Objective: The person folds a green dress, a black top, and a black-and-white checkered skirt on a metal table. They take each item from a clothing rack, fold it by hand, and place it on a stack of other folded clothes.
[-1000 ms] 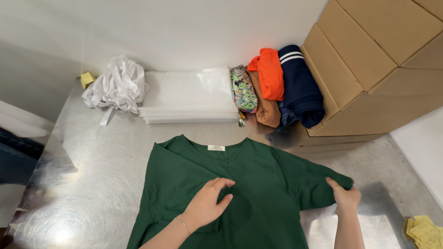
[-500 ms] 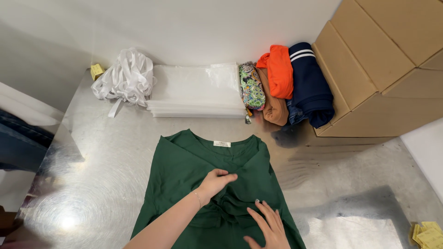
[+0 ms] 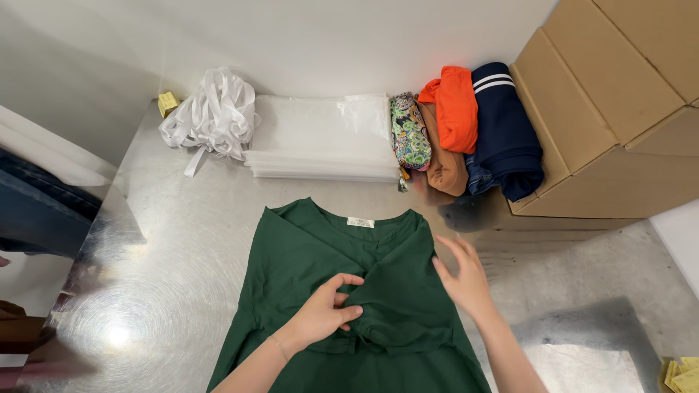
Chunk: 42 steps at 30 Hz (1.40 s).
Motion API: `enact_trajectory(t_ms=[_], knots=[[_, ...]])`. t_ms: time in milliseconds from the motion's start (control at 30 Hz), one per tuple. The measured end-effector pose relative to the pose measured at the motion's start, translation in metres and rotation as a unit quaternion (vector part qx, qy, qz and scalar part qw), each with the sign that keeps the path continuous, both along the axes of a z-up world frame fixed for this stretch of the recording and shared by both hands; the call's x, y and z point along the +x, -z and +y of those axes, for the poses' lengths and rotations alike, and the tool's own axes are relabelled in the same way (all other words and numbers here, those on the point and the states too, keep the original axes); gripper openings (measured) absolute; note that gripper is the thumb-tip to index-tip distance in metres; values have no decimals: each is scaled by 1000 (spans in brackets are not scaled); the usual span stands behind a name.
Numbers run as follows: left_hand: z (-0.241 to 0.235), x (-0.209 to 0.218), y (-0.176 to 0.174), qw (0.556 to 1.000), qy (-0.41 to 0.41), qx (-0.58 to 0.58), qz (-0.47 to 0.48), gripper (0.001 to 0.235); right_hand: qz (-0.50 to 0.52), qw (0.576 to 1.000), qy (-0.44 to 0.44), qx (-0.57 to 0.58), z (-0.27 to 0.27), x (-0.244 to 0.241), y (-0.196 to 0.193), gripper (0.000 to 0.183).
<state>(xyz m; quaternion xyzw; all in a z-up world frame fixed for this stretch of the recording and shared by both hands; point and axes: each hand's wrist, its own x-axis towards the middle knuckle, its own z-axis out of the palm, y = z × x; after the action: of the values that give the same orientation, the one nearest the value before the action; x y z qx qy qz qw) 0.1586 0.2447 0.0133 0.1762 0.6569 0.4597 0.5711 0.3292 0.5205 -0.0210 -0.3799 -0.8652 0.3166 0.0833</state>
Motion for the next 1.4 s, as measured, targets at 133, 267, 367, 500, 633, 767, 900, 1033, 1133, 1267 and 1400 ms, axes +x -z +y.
enact_trajectory(t_ms=[133,267,367,500,633,767,900,1033,1133,1267,1400], knots=[[-14,-8,-4,1000,20,-4,3,52,-108,990,-77,-55,26,-57,-15,69],[-19,-21,-7,999,19,-30,-35,54,-277,946,-168,33,65,-89,7,52],[-23,-28,32,996,-7,-57,64,55,-295,935,-166,108,90,-95,14,28],[-17,-24,46,966,-180,-110,151,54,-183,973,-5,143,114,-87,37,30],[-21,-14,40,971,-153,-144,116,69,-28,992,-30,123,44,-55,10,42],[-23,-1,35,948,-126,-122,266,41,123,973,-175,85,-73,11,-12,22],[-15,16,57,747,23,118,654,27,82,984,-148,61,-108,70,48,28],[-1,22,75,581,194,57,788,76,107,994,-17,19,-96,77,59,39],[7,10,79,537,245,160,791,67,77,983,110,-124,-89,67,39,48],[16,-1,83,487,302,302,762,38,51,971,149,-178,-79,65,30,41],[19,-8,97,515,420,316,677,43,42,974,146,-170,-78,67,37,38]])
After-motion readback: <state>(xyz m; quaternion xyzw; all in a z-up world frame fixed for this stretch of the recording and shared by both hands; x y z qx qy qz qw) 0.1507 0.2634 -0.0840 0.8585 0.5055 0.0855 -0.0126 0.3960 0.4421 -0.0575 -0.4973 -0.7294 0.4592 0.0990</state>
